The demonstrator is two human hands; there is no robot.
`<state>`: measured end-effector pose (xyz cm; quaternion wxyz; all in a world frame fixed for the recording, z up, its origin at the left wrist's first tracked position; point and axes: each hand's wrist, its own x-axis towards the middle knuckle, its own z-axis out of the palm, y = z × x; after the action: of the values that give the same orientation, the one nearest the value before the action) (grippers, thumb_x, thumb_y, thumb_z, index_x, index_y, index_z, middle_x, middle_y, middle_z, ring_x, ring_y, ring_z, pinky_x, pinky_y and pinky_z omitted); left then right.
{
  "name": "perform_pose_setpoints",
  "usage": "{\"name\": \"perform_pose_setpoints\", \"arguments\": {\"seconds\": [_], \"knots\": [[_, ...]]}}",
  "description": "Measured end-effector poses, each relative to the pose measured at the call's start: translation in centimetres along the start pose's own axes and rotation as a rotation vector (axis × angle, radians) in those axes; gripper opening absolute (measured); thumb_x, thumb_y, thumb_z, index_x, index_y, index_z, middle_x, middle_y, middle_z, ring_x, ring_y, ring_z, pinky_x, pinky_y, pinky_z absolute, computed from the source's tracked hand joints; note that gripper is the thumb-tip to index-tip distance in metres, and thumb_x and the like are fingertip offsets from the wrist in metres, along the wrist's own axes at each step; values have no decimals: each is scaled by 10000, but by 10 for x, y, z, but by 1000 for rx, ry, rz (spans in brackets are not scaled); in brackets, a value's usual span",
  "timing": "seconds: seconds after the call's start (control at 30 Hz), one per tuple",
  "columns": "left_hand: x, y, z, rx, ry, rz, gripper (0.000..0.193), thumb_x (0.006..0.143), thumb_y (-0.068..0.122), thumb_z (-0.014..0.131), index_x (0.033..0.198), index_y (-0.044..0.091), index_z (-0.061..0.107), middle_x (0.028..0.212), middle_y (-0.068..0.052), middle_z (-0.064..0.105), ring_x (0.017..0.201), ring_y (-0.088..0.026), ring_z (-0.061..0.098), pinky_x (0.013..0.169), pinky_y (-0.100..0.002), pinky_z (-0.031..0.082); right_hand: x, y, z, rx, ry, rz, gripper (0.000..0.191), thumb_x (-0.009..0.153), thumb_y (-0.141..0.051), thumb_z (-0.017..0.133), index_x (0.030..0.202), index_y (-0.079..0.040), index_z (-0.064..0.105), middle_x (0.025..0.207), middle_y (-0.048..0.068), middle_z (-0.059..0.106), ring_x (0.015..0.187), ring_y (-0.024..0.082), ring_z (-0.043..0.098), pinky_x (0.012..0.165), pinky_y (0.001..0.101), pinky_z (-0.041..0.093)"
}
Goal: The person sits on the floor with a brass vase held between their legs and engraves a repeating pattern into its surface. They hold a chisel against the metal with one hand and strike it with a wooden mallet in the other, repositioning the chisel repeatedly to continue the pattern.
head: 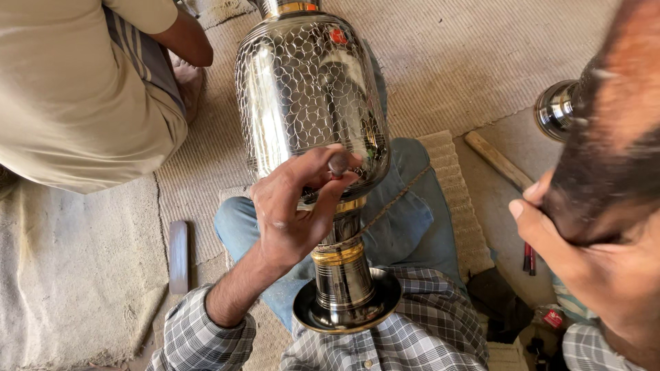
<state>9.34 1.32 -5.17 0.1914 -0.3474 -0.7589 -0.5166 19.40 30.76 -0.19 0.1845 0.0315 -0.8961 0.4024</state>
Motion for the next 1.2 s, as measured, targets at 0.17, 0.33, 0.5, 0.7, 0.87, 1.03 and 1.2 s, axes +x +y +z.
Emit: {"name": "perform_pose_setpoints", "arguments": {"seconds": [0.17, 0.33, 0.5, 0.7, 0.87, 1.03, 1.2], "knots": [[9, -3, -8, 184, -161, 45, 446, 910, -6, 812, 1302, 57, 608, 1111, -50, 763, 810, -155, 722, 651, -316, 593, 31, -13, -10, -421, -217, -322, 689, 652, -3, 836, 1310, -76, 647, 915, 171, 673, 688, 256, 651, 595, 367, 533], [24, -11, -12, 189, -338, 108, 446, 944, 58, 759, 1359, 108, 605, 1148, -12, 775, 802, -160, 723, 653, -324, 593, 1, 21, 4, -527, -140, -332, 815, 804, 28, 844, 1504, -238, 523, 962, 118, 686, 741, 275, 661, 610, 398, 544], [37, -15, -9, 126, -469, 151, 481, 1028, 177, 733, 1474, 173, 552, 1147, 45, 773, 914, -148, 762, 777, -331, 646, -36, 62, 29, -238, -21, -256, 888, 897, 5, 812, 1624, -153, 327, 1032, 159, 656, 811, 234, 697, 660, 332, 558], [56, -15, -7, 94, -670, 226, 552, 955, 208, 733, 1474, 262, 556, 1206, 30, 764, 1036, -191, 778, 819, -356, 656, -79, 77, 71, -159, 122, -135, 777, 827, 11, 799, 1446, 40, 330, 982, 191, 661, 837, 274, 672, 747, 378, 554], [71, -16, -12, -12, -830, 244, 530, 938, 176, 727, 1447, 229, 589, 1269, -1, 756, 1032, -220, 774, 751, -355, 643, -104, 83, 108, 143, 272, 68, 735, 930, 1, 771, 1443, 118, 259, 1075, 185, 626, 907, 200, 631, 828, 325, 546], [77, -16, -6, -64, -869, 277, 490, 923, 190, 731, 1400, 242, 626, 1253, -13, 758, 1021, -194, 777, 725, -336, 639, -112, 89, 129, 199, 293, 330, 403, 870, 49, 785, 1139, 75, 486, 998, 215, 645, 744, 234, 583, 682, 346, 485], [83, -19, -2, -25, -961, 281, 521, 896, 186, 742, 1398, 258, 624, 1129, -5, 794, 880, -164, 789, 634, -356, 608, -109, 90, 143, 261, 327, 67, 642, 976, 13, 767, 1394, 75, 284, 1069, 141, 639, 906, 180, 628, 851, 303, 549]]}}
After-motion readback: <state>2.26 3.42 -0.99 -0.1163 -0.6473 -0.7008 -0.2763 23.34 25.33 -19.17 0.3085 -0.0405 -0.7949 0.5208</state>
